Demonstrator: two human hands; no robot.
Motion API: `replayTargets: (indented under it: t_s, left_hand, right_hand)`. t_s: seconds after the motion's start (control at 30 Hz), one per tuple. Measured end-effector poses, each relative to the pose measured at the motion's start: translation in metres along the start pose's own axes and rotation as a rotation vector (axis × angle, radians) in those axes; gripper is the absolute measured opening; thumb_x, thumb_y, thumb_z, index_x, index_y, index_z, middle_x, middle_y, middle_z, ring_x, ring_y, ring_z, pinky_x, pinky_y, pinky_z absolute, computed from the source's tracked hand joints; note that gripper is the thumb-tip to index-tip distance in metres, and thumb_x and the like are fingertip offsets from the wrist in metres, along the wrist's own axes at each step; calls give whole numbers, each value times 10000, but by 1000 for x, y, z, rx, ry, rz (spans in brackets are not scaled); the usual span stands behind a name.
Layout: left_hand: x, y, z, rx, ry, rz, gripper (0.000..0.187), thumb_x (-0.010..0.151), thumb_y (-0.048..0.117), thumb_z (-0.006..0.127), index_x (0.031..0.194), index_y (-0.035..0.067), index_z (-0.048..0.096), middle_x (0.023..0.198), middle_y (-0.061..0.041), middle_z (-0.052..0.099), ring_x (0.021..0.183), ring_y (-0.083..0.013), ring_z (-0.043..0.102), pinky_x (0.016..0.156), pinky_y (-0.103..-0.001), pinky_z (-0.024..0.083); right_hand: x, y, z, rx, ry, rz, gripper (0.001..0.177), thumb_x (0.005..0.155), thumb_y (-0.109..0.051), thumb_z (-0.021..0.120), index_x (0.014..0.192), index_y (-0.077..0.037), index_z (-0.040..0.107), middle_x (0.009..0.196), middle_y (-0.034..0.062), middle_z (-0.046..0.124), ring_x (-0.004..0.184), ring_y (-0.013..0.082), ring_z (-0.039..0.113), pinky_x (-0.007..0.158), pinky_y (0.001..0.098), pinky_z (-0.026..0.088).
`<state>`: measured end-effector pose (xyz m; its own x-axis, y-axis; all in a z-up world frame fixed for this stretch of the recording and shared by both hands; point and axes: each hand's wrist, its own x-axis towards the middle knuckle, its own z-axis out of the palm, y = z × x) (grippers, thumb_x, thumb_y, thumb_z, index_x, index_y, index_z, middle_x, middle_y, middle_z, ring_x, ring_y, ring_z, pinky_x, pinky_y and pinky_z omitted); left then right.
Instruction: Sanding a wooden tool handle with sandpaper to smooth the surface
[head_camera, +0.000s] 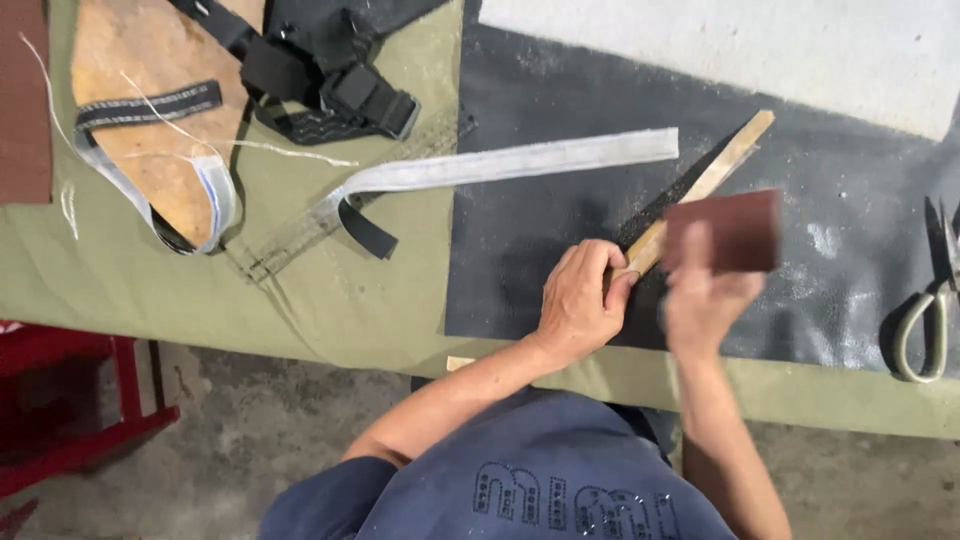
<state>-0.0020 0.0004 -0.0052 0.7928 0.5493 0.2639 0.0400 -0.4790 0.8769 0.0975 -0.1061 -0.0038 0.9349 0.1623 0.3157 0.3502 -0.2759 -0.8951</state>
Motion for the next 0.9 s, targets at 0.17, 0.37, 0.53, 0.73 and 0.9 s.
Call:
replayTargets:
  t_s: [0.17,0.37,0.53,0.73,0.9]
  left_hand:
    - [-1,1,1,14,-14,6,177,931,209,670,977,136,516,832,-81,539,788,-354,613,696,-450,513]
    - [0,0,1,8,9,17,188,924,194,685,971,128,515,828,-88,538,780,-366,611,691,-459,510]
    - [-6,2,-1,-8,-23,23,167,934,190,663,974,123,515,833,-94,542,789,-372,614,696,-465,512]
    - [-4,1,1,-1,6,16,181,909,171,684,971,123,521,825,-95,542,776,-377,610,683,-474,501]
    - [2,1,0,-4,3,33,172,938,205,666,969,128,517,839,-84,553,797,-358,623,702,-451,514]
  right_hand:
    - [15,32,7,-211,-41,-186,213,1099,-145,709,1000,40,741,783,218,704,803,299,599,582,344,432]
    - [1,11,6,-58,-12,-17,190,1133,-155,681,992,-33,720,691,93,660,632,118,607,548,309,431]
    - [24,16,6,-336,-21,-249,285,1107,-177,675,1165,98,725,983,333,713,960,560,630,698,539,533]
    - [-1,19,-1,-2,-19,62,168,1107,-100,653,1267,-59,683,889,111,722,502,124,554,482,266,455]
    - [40,46,11,-238,17,-266,283,1127,-194,681,1227,71,691,1012,282,734,989,496,688,788,481,536]
